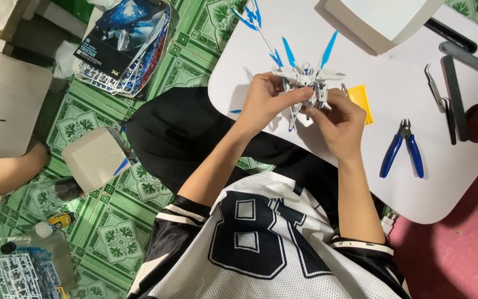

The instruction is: The person assembles a white and blue model kit by hand, attaching multiple translucent blue wing-like parts to the body. They rotate the model to access different attachment points and press parts into place without using tools.

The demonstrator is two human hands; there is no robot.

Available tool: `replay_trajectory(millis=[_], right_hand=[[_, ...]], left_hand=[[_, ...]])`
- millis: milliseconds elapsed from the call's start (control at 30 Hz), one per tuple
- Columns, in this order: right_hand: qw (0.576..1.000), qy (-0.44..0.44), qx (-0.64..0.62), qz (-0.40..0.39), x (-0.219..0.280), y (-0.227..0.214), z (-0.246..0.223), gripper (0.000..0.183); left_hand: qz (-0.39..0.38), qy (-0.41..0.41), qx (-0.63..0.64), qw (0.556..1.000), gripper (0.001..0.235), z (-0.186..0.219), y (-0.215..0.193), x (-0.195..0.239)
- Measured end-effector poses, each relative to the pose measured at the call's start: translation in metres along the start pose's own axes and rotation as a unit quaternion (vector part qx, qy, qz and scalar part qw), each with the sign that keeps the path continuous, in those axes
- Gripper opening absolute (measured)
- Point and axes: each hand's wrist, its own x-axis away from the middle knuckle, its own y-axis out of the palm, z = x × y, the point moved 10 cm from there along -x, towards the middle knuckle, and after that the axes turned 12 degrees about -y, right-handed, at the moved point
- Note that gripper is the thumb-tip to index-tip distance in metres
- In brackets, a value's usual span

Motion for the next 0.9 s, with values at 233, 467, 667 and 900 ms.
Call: replay_trajectory(millis=[233,467,667,900], right_hand=[[0.998,-0.013,0.051,-0.02,0.004,-0.012,0.007,0.018],[0.983,-0.024,0.177,-0.05,0.002,-0.016,0.007,0.018],[0.961,-0.017,0.269,-0.062,0.0,-0.014,0.0,0.014],[0.951,0.047,0.296,-0.083,-0.012,-0.013,-0.008,0.015]], left_hand=[[-0.006,0.008,-0.003,1.0,0.044,-0.019,0.002,-0.014],[-0.084,0.077,-0.041,0.993,0.02,-0.042,0.005,-0.024],[-0.103,0.049,-0.125,0.986,0.038,-0.05,0.003,-0.027],[-0.124,0.141,-0.262,0.947,0.032,-0.036,0.006,-0.022]])
